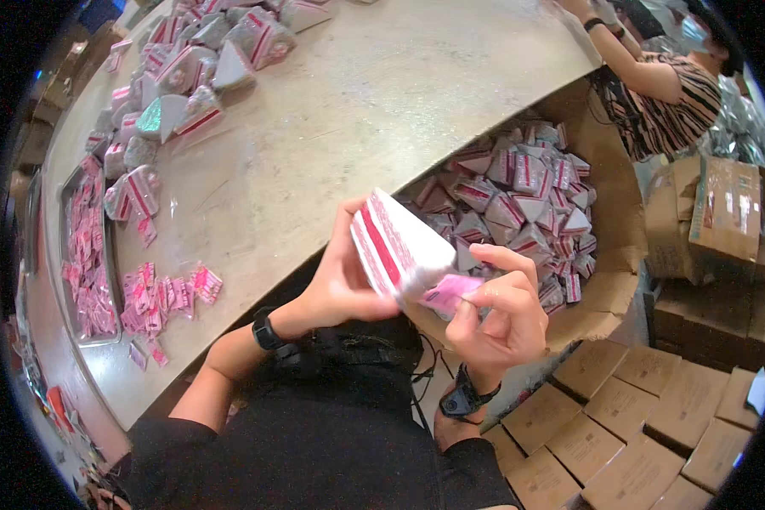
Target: Attaching labels and hanging cords to decorative triangular foam cake slices.
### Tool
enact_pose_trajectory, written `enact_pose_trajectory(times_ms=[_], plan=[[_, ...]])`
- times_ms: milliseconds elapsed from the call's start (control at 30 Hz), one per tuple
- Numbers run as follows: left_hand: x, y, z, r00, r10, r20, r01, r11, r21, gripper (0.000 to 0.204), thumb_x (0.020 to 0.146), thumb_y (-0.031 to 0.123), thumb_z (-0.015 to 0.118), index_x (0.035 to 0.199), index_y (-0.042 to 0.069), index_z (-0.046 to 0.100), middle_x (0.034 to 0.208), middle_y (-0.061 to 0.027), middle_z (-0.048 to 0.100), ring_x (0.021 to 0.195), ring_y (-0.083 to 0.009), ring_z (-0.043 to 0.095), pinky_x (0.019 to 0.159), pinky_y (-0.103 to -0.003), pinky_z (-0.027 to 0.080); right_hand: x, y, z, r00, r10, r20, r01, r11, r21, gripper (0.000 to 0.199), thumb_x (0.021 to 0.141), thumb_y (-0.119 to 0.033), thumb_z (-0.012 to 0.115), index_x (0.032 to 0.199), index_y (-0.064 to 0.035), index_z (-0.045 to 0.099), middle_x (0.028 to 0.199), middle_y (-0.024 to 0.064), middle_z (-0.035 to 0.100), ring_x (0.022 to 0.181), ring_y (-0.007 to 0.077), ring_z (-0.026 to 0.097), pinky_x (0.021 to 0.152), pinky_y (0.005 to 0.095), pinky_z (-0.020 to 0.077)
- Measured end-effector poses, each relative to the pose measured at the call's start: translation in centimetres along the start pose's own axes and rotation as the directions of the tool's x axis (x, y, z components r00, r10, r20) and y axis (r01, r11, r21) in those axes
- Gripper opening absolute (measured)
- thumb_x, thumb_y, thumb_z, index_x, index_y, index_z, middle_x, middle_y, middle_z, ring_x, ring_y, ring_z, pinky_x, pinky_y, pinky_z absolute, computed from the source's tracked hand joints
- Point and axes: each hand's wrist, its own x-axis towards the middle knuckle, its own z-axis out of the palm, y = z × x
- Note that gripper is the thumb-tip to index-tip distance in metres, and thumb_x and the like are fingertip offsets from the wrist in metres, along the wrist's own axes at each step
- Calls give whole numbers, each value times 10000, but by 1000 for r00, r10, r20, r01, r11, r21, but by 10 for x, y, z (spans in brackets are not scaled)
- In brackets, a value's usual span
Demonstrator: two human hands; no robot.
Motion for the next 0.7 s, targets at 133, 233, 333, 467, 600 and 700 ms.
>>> enact_pose_trajectory(times_ms=[133, 233, 333, 467, 600, 700], plan=[[-23, 28, 0, 982, -10, -187, -11, 994, -110, 936, 695, 7, 812, 1408, 100, 212, 1278, -96, 438, 1256, -199, 448, 1024, -375, 419, 2, -10, 31, 998, -5, 64, -6, 985, 172, 260, 559, 84, 552, 801, -12, 560, 698, 127, 612, 908, 375, 677, 849, 504, 532], [-36, 34, -13, 934, 341, -103, -202, 745, 636, 787, 665, 69, 797, 1363, 111, 435, 1211, -91, 468, 1061, -197, 455, 864, -305, 441, -1, -17, 48, 993, 11, 121, -37, 975, 218, 252, 564, 82, 547, 801, 1, 560, 775, 160, 648, 920, 389, 680, 864, 520, 533], [-45, 46, -15, 906, 422, -35, -153, 403, 902, 806, 601, 21, 816, 1334, 91, 488, 1141, -107, 454, 1054, -209, 511, 850, -314, 468, -2, -25, 57, 983, 11, 181, -49, 978, 202, 227, 585, 78, 562, 797, -1, 559, 780, 158, 637, 936, 388, 679, 871, 532, 536], [-55, 46, -17, 864, 492, -106, -130, 421, 898, 727, 562, 61, 820, 1250, 91, 587, 1086, -107, 464, 974, -220, 470, 764, -301, 446, 1, -34, 64, 961, -73, 268, 73, 997, 11, 204, 637, 54, 609, 823, -14, 561, 745, 128, 609, 939, 383, 682, 868, 534, 547], [-61, 48, -21, 837, 541, -85, -65, 252, 965, 710, 521, 108, 832, 1201, 113, 628, 1065, -88, 453, 911, -207, 435, 690, -286, 396, 1, -39, 69, 921, -195, 337, 237, 968, -88, 193, 689, 32, 642, 853, -37, 569, 721, 82, 589, 943, 375, 683, 862, 533, 549], [-62, 50, -20, 818, 568, -89, -47, 220, 974, 720, 492, 138, 842, 1184, 128, 642, 1049, -77, 448, 888, -202, 408, 670, -293, 357, 4, -39, 72, 900, -250, 357, 314, 940, -131, 181, 709, 19, 659, 854, -48, 574, 707, 60, 572, 950, 361, 682, 826, 519, 553]])
